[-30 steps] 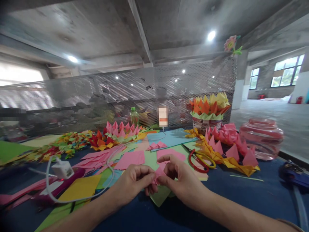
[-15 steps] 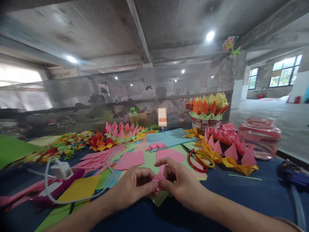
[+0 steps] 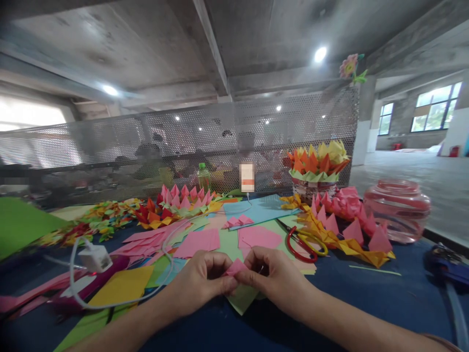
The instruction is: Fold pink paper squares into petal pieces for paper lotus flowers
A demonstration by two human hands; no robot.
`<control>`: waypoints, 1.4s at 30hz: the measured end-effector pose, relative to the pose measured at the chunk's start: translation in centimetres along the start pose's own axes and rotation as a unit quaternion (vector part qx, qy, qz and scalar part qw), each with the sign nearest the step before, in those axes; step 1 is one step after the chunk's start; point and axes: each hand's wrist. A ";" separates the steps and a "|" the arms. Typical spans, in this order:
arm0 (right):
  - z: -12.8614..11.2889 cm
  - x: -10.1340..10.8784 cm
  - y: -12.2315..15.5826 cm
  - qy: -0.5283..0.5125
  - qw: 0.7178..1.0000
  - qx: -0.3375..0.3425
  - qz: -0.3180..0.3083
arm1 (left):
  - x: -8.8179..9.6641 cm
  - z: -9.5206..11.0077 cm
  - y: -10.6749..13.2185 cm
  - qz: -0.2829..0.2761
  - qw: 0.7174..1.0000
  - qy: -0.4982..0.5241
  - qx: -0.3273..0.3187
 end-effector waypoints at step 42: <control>-2.3 -0.1 0.5 0.119 0.987 0.087 -0.068 | -0.2 0.0 0.8 0.016 0.980 -0.177 -0.095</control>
Point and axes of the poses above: each hand's wrist, its own y-axis away from the middle knuckle, its own x-axis out of the back of the hand, z = x × y, and after that the axes turned 11 degrees about x, right-handed
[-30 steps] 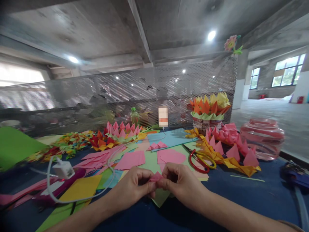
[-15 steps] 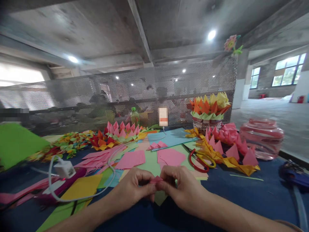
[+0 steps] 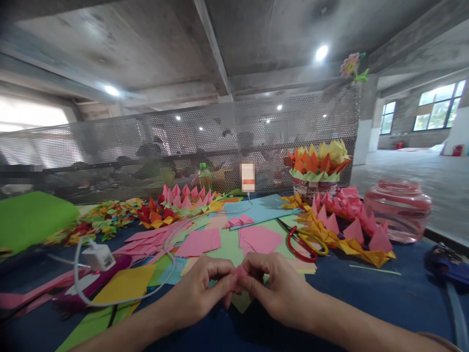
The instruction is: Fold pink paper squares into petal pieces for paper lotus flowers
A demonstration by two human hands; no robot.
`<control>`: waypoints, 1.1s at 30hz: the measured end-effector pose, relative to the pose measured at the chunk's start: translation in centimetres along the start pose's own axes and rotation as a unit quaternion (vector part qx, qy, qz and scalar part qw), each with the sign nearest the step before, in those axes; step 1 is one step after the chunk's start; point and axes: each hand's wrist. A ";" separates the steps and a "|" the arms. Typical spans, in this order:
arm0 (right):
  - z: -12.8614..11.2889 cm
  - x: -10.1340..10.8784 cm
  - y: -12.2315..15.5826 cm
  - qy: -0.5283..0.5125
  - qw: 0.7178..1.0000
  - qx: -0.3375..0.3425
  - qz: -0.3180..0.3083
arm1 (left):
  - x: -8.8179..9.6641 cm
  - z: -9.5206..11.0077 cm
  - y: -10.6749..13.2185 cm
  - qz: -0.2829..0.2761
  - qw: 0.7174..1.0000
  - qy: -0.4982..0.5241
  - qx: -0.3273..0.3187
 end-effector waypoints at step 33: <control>1.8 0.2 -0.3 -0.001 0.999 -0.044 0.023 | 0.6 -1.0 -1.1 0.047 0.995 0.058 0.067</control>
Point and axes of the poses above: each hand's wrist, its own y-axis away from the middle knuckle, its own x-axis out of the back of the hand, z = x × y, and after that the axes turned 11 degrees about x, right-handed
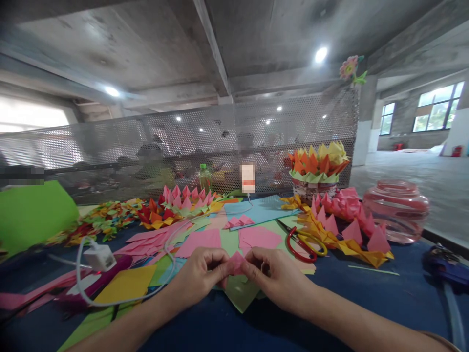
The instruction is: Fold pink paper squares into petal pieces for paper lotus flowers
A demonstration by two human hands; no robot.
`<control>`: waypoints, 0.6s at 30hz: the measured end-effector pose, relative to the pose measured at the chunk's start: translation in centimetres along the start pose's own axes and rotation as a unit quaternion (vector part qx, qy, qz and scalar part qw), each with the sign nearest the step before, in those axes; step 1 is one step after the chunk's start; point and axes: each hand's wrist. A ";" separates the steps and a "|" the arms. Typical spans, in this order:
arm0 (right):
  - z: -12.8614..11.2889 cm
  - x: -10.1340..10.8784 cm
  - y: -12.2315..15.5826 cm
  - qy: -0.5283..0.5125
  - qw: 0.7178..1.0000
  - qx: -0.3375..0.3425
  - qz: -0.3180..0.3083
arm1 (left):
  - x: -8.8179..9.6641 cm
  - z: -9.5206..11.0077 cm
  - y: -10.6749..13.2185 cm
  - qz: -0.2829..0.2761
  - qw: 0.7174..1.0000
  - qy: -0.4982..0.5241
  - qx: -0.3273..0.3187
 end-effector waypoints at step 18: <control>-0.8 -0.1 0.2 0.026 1.000 0.005 0.015 | -0.4 0.1 0.3 -0.035 0.999 0.005 -0.002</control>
Point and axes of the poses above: each hand's wrist, its own y-axis away from the middle knuckle, its own x-axis out of the back of the hand, z = x × y, and after that the axes turned 11 degrees about x, right-handed
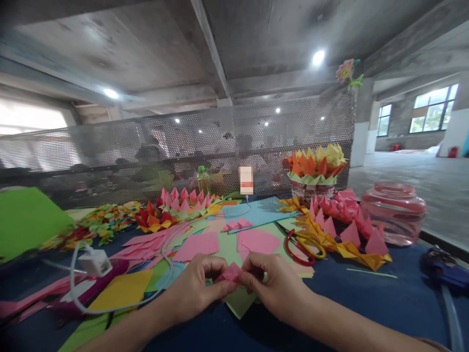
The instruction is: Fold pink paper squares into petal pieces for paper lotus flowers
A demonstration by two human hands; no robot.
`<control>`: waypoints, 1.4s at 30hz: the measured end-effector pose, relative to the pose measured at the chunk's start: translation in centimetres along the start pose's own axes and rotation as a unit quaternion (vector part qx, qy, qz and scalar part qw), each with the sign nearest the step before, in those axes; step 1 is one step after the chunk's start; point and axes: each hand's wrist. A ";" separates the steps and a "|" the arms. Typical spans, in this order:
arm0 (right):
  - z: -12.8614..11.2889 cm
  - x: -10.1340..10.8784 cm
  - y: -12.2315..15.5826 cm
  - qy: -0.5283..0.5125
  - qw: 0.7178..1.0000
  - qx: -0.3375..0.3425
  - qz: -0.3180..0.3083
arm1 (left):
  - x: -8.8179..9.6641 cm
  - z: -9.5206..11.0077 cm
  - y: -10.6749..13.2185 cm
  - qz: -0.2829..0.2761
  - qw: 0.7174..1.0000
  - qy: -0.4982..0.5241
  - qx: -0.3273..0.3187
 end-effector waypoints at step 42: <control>1.6 1.9 -0.6 0.159 0.987 -0.002 0.001 | 1.3 -0.8 -1.5 0.059 0.992 -0.099 0.050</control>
Point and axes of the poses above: each hand's wrist, its own y-axis away from the middle knuckle, its own x-axis out of the back of the hand, z = x × y, and after that the axes turned 11 degrees about x, right-handed
